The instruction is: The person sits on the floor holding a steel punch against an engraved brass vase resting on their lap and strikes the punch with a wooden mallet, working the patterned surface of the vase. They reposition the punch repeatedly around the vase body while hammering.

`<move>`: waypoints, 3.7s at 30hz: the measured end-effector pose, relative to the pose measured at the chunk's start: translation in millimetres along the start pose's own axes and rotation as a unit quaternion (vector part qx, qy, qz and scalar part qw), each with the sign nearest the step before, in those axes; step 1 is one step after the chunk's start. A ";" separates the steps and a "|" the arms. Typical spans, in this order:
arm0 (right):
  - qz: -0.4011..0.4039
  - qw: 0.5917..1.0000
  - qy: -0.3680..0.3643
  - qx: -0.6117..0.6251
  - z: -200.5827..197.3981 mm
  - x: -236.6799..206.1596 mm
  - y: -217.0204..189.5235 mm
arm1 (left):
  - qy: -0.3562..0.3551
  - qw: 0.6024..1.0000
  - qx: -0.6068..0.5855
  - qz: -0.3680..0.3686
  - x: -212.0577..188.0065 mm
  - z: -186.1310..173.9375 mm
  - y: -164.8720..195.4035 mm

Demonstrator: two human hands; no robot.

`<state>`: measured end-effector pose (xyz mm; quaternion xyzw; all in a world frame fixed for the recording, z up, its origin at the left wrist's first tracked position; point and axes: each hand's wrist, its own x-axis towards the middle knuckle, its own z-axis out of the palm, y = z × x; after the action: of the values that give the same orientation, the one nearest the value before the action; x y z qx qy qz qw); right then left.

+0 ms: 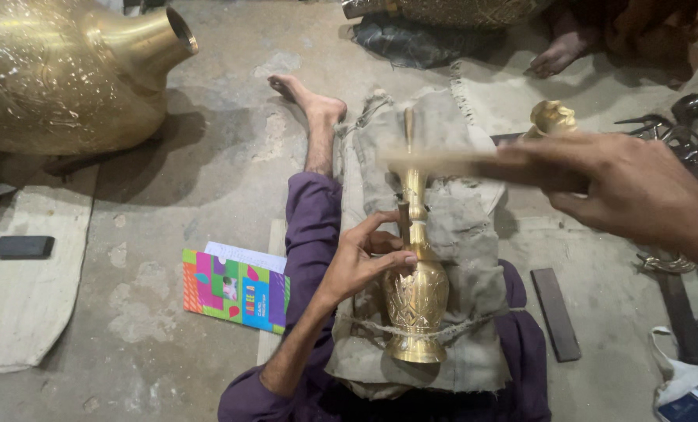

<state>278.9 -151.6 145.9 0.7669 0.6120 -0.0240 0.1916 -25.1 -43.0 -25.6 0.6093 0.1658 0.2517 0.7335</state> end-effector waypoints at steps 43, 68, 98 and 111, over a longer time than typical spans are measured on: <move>-0.032 0.999 -0.009 0.025 10.2 -1.8 -0.9 | -0.021 1.000 -0.011 -0.004 -2.3 -0.6 -6.3; -0.066 0.985 0.014 0.156 9.4 -9.4 -6.9 | -0.036 0.999 0.032 0.010 0.1 -4.2 -8.7; -0.070 0.969 0.046 0.232 18.2 -18.5 -2.3 | -0.048 0.999 0.012 -0.016 6.9 -7.9 -14.5; -0.051 0.966 0.097 0.234 46.8 -18.2 12.2 | -0.073 0.996 0.041 0.012 8.8 -10.5 -16.5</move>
<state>295.2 -185.9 110.7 0.7569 0.6432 -0.1020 -0.0546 -20.9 -31.6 -43.3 0.6572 0.1146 0.2085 0.7152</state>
